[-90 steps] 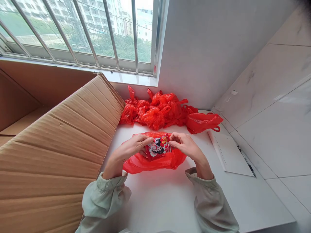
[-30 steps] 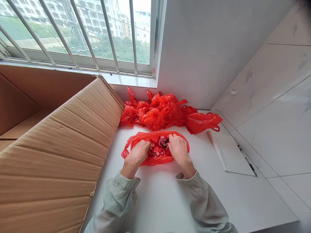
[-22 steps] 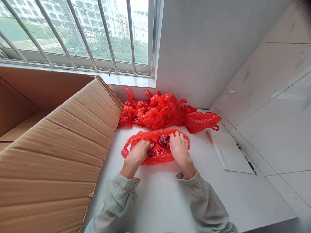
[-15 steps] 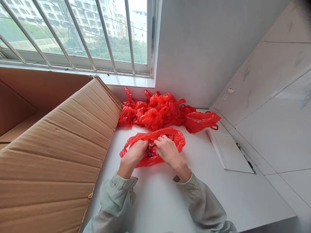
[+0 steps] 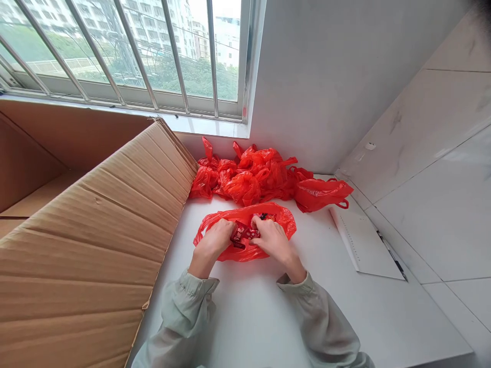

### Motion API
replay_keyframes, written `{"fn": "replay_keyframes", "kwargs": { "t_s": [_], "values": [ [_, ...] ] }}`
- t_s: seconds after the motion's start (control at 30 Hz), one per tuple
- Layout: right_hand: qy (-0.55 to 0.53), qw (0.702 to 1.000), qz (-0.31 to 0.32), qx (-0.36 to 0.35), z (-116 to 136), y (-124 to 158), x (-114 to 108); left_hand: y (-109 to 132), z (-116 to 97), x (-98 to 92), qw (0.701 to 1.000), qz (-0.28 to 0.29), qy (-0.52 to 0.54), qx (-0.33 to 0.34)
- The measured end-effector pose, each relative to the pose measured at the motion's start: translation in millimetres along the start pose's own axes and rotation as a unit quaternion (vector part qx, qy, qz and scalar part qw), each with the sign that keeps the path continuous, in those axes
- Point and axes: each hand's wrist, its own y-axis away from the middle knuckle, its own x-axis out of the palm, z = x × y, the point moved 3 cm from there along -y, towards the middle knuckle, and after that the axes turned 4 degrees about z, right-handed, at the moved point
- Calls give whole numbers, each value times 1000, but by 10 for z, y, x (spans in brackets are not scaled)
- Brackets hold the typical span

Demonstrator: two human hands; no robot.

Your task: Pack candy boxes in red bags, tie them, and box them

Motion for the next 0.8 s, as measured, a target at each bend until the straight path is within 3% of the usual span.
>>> {"fn": "replay_keyframes", "kwargs": {
  "t_s": [0.13, 0.4, 0.63, 0.8],
  "values": [
    [-139, 990, -19, 16, -130, 18, -102, -32, 4, -29, 998, 23, 43, 37],
    [-123, 989, -69, 43, -341, 109, -253, -22, -110, -179, 989, 41, 119, 76],
    [-270, 958, -98, 2, -383, 147, -375, -19, -137, -140, 990, 45, 92, 94],
    [-313, 945, -79, -45, -306, 170, -427, -38, -248, -159, 977, -44, 166, 125]
  ]
}}
